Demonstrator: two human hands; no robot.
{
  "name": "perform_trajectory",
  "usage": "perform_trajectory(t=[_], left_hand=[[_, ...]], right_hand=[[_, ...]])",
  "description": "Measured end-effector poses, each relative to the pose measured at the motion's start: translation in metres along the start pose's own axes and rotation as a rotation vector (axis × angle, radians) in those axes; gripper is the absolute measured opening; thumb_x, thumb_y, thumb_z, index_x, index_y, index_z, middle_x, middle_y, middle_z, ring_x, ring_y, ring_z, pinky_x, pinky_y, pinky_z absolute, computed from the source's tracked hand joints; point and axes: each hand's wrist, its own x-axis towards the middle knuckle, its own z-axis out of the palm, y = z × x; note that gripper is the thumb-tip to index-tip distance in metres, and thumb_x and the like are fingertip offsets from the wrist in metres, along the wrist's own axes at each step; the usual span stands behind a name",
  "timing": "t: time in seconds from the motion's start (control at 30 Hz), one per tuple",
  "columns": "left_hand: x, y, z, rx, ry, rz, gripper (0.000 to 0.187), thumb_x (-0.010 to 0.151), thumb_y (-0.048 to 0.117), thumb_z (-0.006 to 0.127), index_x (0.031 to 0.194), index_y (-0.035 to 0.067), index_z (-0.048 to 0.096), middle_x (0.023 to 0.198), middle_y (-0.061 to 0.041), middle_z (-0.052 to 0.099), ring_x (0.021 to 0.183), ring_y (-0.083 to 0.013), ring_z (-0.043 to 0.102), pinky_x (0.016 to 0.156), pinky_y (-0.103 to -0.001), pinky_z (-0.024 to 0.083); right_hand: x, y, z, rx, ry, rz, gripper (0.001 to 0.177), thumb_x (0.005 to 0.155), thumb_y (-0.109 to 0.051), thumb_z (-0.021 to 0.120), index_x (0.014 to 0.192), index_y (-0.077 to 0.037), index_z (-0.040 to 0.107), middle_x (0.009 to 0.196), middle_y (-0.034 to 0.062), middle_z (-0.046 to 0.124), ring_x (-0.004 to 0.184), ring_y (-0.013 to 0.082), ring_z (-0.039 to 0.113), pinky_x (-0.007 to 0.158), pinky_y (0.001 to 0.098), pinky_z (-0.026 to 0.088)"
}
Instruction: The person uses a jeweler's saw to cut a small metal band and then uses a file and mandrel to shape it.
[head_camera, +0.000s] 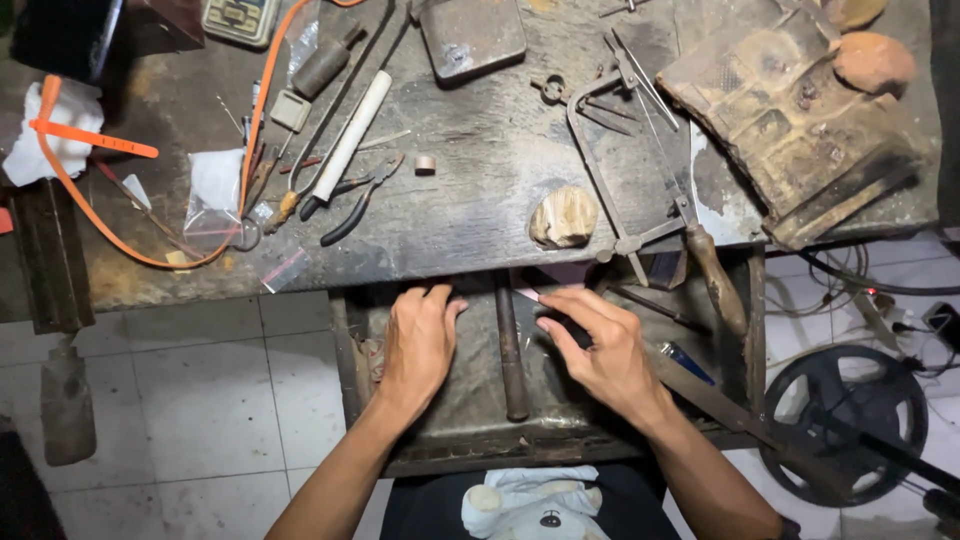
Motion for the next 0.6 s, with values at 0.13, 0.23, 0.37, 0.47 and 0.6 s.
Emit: perform_trajectory(t=[0.13,0.23,0.37,0.47,0.6], left_hand=[[0.002,0.000,-0.001,-0.113,-0.015,-0.015,0.028,0.090,0.019,0.075,0.105,-0.004,0.073,0.078,-0.026,0.068,0.080,-0.0468,0.071,0.072,-0.052,0.058],[0.004,0.010,-0.001,-0.320,-0.011,-0.009,0.024,0.082,0.016,0.082,0.096,-0.002,0.073,0.078,-0.019,0.073,0.079,-0.0394,0.073,0.069,-0.042,0.060],[0.006,0.036,-0.013,-1.134,-0.112,-0.131,0.034,0.082,-0.003,0.081,0.115,-0.003,0.073,0.092,-0.019,0.073,0.089,-0.0235,0.075,0.086,-0.037,0.064],[0.008,0.056,-0.022,-1.313,-0.146,-0.099,0.033,0.083,-0.003,0.081,0.114,-0.005,0.070,0.094,-0.017,0.074,0.090,-0.0209,0.074,0.086,-0.036,0.064],[0.006,0.074,-0.024,-1.384,-0.176,-0.085,0.029,0.083,-0.003,0.081,0.110,-0.005,0.071,0.094,-0.018,0.075,0.083,-0.0187,0.074,0.081,-0.033,0.065]], right_hand=[[0.000,-0.002,0.001,-0.002,-0.008,0.006,0.019,0.088,-0.007,0.077,0.108,-0.005,0.078,0.097,0.0112,0.079,0.091,0.0342,0.077,0.077,0.0411,0.060],[-0.002,-0.001,0.002,-0.004,-0.001,0.003,0.020,0.088,-0.008,0.077,0.108,-0.006,0.078,0.098,0.0105,0.079,0.091,0.0335,0.077,0.077,0.0404,0.060],[0.004,-0.014,0.002,0.127,0.066,-0.030,0.018,0.085,-0.006,0.080,0.103,-0.006,0.080,0.093,0.0100,0.080,0.084,0.0316,0.078,0.073,0.0390,0.061],[0.004,-0.020,0.003,0.206,0.149,-0.048,0.018,0.081,-0.004,0.082,0.100,-0.006,0.081,0.089,0.0100,0.080,0.078,0.0291,0.079,0.070,0.0374,0.061],[0.002,-0.026,-0.004,0.170,0.348,-0.102,0.009,0.081,0.000,0.082,0.088,-0.005,0.081,0.084,0.0116,0.077,0.068,0.0249,0.074,0.066,0.0329,0.059]])
